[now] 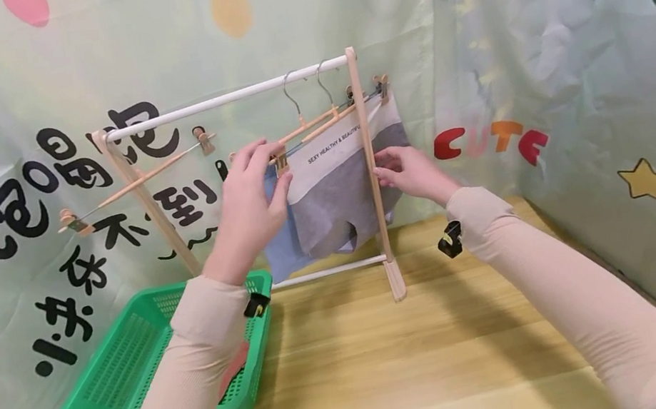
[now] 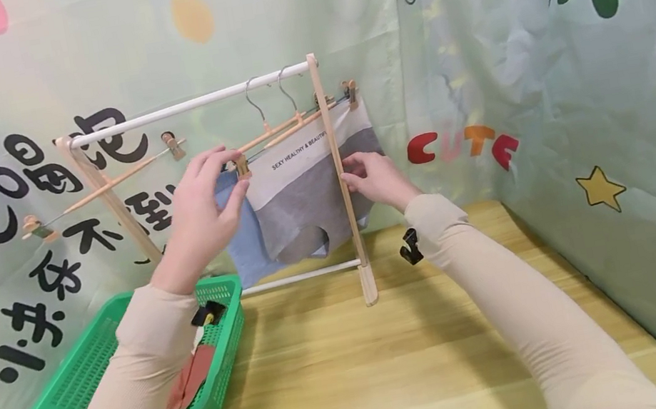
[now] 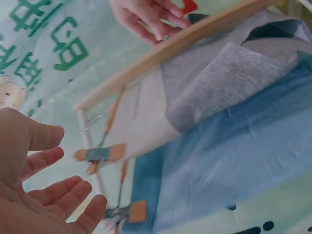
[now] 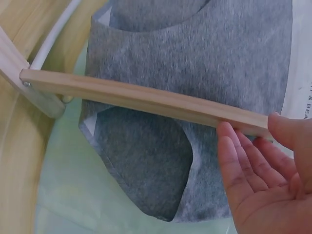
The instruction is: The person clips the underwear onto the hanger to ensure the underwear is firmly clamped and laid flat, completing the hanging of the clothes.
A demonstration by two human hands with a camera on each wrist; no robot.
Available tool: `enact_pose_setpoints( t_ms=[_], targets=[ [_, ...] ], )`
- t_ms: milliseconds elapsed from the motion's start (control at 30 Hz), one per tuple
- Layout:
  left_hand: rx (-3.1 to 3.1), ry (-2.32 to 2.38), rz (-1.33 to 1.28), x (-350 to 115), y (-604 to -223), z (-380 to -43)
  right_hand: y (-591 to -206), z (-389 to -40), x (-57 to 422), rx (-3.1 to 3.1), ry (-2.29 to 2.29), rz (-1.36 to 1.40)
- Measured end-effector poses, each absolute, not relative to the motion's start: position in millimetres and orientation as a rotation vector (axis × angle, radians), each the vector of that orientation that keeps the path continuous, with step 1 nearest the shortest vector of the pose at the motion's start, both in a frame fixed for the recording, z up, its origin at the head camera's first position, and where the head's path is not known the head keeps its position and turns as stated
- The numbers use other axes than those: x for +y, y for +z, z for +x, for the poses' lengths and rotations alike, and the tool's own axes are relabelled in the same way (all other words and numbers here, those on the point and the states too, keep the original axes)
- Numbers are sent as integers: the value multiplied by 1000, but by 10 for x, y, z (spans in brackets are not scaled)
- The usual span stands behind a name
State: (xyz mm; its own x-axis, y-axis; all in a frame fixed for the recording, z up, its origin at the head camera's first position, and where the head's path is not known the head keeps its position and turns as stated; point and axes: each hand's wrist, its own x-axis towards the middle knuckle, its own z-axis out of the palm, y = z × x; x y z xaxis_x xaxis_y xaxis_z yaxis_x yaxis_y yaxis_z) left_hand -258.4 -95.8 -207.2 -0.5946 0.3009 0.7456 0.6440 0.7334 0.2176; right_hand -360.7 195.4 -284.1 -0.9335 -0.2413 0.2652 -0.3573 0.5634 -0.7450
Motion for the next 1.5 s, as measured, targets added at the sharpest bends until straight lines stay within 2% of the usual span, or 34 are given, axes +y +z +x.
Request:
enact_pose_setpoints(
  t_ms=[300, 667, 1167, 1500],
  targets=[
    [-2311, -587, -665, -1429, -2186, -2198, -3052, -3437, 2034, -2617, 1316, 593],
    [-2522, -576, -492, -2073, -2577, -2077, -3305, -3125, 2037, -2597, 1321, 676],
    [-3021, -350, -230, -2835, -3269, -2354, -3665, -2702, 1778, -2589, 1287, 865],
    [-3221, -260, -66, -2993, -3363, -2560, -3863, -2503, 1601, -2635, 1294, 1022]
  ],
)
